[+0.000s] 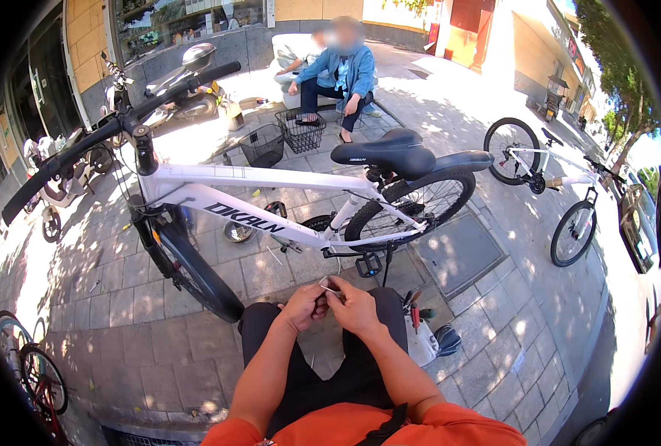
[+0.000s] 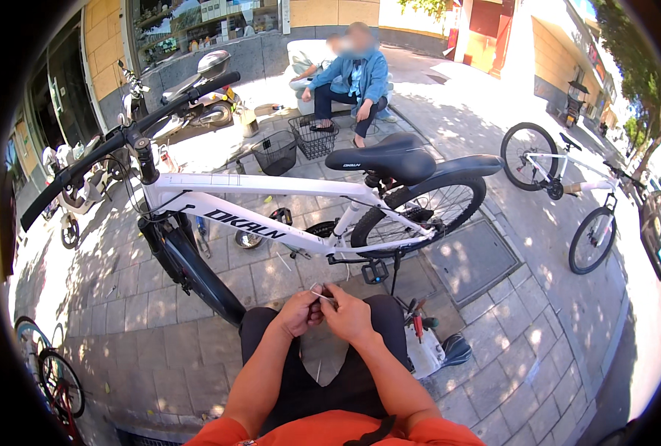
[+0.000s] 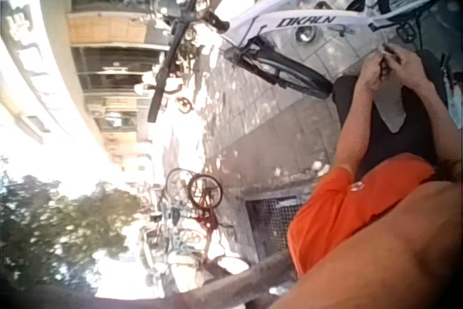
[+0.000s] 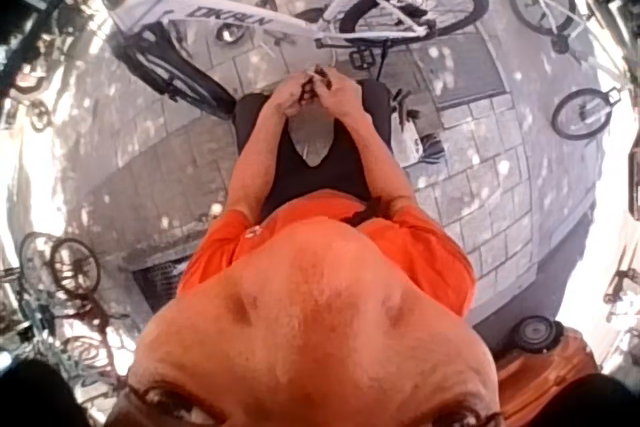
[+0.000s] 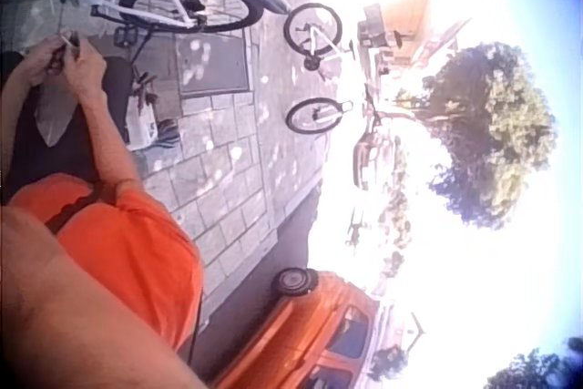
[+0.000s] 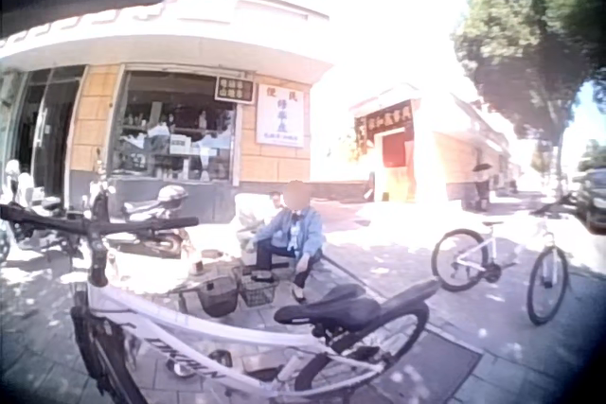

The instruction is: The person uses an Allen wrench to tighten bolts on the bicycle handlebars and stem. They then attach a white plastic water bottle cage to the frame of the bicycle, securing it with the tool.

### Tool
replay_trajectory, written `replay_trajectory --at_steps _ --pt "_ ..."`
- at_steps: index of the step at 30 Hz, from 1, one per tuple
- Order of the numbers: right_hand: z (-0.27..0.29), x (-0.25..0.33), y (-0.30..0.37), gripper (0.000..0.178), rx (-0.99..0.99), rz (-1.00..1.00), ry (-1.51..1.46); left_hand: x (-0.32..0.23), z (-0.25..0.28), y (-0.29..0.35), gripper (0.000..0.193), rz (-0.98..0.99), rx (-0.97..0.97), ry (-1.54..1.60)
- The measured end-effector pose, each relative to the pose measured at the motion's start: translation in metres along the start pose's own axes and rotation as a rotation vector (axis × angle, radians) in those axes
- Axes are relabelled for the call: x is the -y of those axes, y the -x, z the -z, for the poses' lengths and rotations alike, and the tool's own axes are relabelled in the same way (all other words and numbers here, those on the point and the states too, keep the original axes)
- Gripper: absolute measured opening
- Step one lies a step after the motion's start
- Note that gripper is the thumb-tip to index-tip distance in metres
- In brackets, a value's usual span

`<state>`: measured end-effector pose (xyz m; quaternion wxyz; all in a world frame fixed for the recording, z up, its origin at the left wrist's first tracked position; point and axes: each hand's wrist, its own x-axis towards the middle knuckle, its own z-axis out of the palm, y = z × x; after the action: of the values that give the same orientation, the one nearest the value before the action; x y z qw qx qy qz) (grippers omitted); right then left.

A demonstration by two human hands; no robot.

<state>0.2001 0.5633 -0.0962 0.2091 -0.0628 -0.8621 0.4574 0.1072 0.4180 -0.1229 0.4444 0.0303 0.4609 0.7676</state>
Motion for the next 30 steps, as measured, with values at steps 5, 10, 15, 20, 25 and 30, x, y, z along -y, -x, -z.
replay_trajectory --at_steps 5,10,15,20,25,30 --pt "-0.006 0.002 -0.009 0.036 0.048 -0.167 -0.210 -0.001 0.003 -0.001 0.033 -0.015 -0.003 0.071" --pt "-0.017 0.005 -0.009 0.034 0.061 -0.166 -0.201 0.000 0.006 -0.002 0.031 -0.053 -0.047 0.099" --pt "-0.016 0.019 -0.017 0.033 0.062 -0.018 0.036 0.007 0.024 -0.011 0.034 -0.078 0.000 0.088" --pt "-0.025 0.006 -0.024 0.033 -0.014 0.075 0.081 0.003 0.014 -0.009 0.033 -0.065 -0.060 0.127" --pt "-0.031 -0.003 -0.031 0.031 -0.053 0.076 0.072 0.004 0.017 -0.018 0.026 -0.167 -0.134 0.182" --pt "-0.026 -0.013 -0.045 0.026 0.009 0.272 0.079 0.004 0.028 -0.020 0.018 -0.184 -0.184 0.240"
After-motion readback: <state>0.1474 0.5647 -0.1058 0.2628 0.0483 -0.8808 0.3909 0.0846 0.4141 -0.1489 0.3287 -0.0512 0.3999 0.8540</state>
